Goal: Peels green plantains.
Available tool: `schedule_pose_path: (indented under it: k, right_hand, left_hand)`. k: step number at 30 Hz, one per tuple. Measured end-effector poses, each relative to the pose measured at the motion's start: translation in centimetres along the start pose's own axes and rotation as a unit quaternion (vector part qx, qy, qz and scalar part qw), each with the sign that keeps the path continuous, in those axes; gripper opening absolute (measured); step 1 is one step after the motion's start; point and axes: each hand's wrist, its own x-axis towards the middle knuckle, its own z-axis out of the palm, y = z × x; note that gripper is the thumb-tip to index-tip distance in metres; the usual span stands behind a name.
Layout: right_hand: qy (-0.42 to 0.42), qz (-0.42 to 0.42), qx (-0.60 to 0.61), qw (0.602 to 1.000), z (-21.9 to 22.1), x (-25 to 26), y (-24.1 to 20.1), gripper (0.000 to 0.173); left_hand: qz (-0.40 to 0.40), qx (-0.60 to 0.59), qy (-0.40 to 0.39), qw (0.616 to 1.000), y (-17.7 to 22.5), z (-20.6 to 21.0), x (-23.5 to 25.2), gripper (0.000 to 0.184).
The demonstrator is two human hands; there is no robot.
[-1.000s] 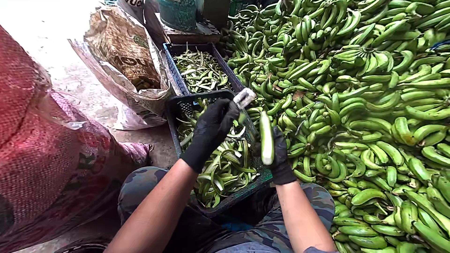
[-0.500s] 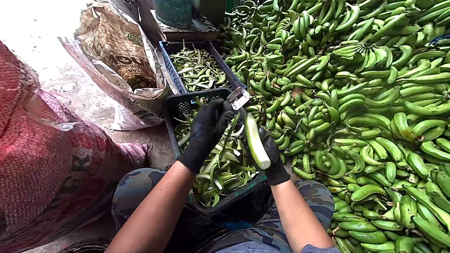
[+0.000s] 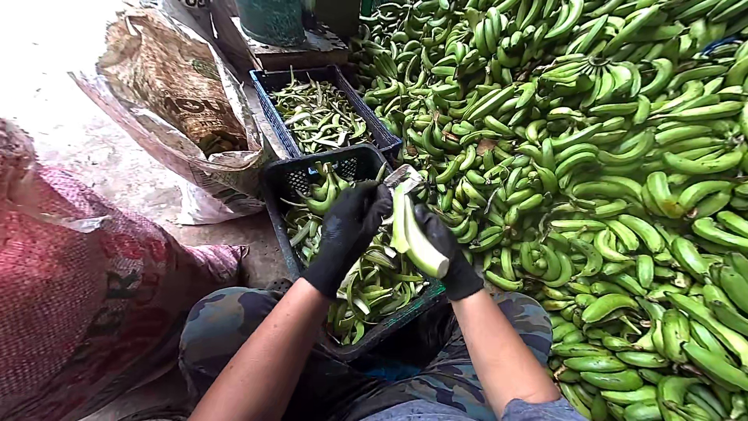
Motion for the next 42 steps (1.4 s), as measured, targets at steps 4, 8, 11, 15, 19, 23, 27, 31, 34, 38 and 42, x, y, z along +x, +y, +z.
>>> schedule_pose_path:
  k: [4, 8, 11, 15, 19, 23, 27, 31, 34, 38, 42]
  right_hand:
    - [0.002, -0.036, 0.060, 0.998, 0.6, 0.8, -0.5, 0.056]
    - [0.175, -0.096, 0.107, 0.974, 0.8, 2.4, -3.1, 0.054]
    - [0.281, -0.130, 0.136, 0.941, 1.0, 3.4, -4.6, 0.050]
    - [0.352, -0.135, 0.144, 0.915, 1.1, 3.8, -5.6, 0.049]
    - [0.259, -0.096, 0.049, 0.960, 0.6, 2.9, -5.0, 0.045]
    - [-0.030, -0.068, -0.072, 0.995, -1.3, 1.5, -4.9, 0.051]
    - [-0.161, 0.054, -0.073, 0.983, -1.2, 1.7, -5.4, 0.071]
    - [-0.009, 0.015, 0.121, 0.992, -2.1, 2.6, -2.5, 0.047]
    - [0.108, -0.048, 0.309, 0.944, -2.1, 3.8, -2.3, 0.038]
    - [0.207, -0.089, 0.487, 0.844, -2.0, 5.4, -3.9, 0.046]
    - [0.147, -0.074, 0.460, 0.873, -1.5, 4.7, -3.8, 0.052]
  left_hand:
    - [-0.042, -0.020, 0.000, 0.999, 0.1, -1.0, 0.1, 0.046]
    - [0.041, -0.014, -0.031, 0.999, 0.6, 1.2, -1.5, 0.059]
    - [0.086, 0.021, -0.009, 0.996, 1.4, 2.1, -2.5, 0.057]
    - [0.125, 0.091, 0.027, 0.988, 1.9, 2.1, -3.1, 0.052]
    - [0.113, 0.084, 0.018, 0.990, 1.6, 1.9, -2.2, 0.052]
    - [0.064, 0.016, 0.010, 0.998, -0.4, 1.0, 0.1, 0.053]
    - [-0.047, -0.022, -0.012, 0.999, -0.8, -0.4, 1.1, 0.053]
    - [-0.012, -0.039, -0.026, 0.999, -0.2, 0.9, 0.6, 0.050]
    - [0.085, -0.013, -0.020, 0.996, 0.0, 3.3, -0.8, 0.056]
    - [0.136, 0.052, 0.026, 0.989, 1.2, 4.4, -1.5, 0.054]
    - [0.120, 0.008, 0.009, 0.993, 1.3, 3.9, -1.2, 0.053]
